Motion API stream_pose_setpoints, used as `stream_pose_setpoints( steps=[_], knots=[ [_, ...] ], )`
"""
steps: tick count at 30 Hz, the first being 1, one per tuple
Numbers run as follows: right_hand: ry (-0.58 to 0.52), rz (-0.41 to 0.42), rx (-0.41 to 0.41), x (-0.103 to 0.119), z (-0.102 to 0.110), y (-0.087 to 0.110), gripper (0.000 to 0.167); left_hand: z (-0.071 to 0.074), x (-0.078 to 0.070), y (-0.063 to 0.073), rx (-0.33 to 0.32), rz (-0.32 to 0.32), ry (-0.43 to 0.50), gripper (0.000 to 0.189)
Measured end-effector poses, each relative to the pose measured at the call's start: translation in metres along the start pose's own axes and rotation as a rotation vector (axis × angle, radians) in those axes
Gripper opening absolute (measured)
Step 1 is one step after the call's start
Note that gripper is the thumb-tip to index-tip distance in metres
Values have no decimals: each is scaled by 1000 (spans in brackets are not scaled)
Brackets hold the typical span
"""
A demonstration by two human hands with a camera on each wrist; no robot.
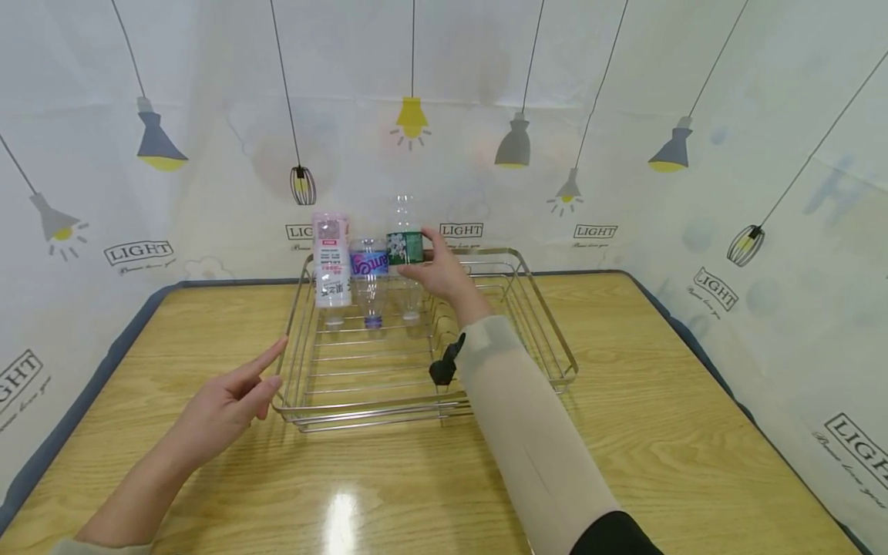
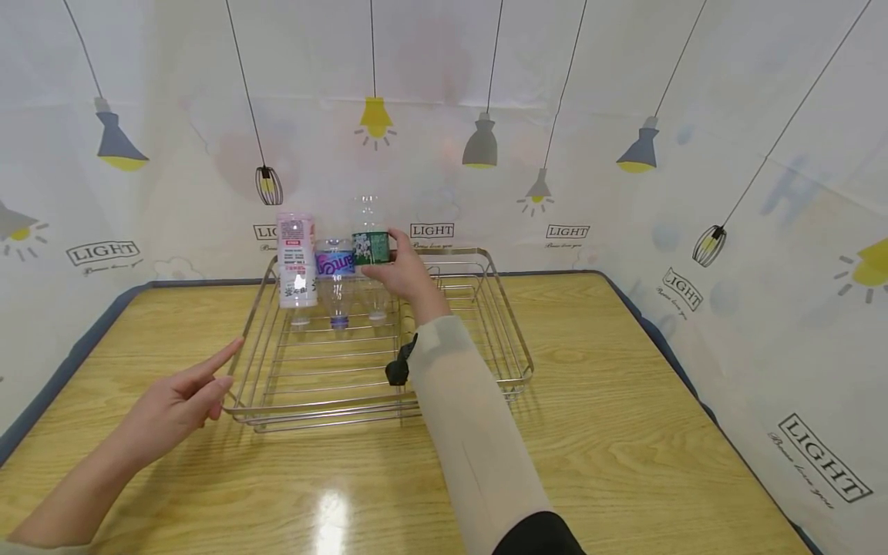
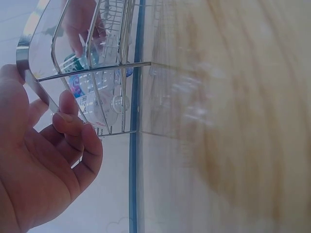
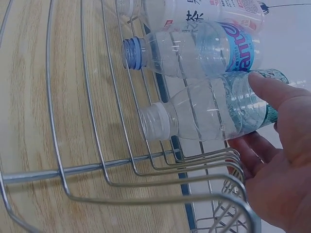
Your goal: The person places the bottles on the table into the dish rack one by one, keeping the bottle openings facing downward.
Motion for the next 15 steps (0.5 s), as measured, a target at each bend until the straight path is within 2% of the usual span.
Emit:
stream_pose_setpoints(
  steps=[15],
  knots=[
    [57,-44,-1,-4,1,1,87,-1,1,1,9,27,-9,59]
  ],
)
Point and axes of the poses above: each hand's wrist, its own y-axis away from the middle knuckle, its own z-axis out of the back of the hand, x = y × z, the point moved 7 cm from there along -y, towards the middle knuckle, and after that the axes turned 1 degree about y, right-handed, at the moved point
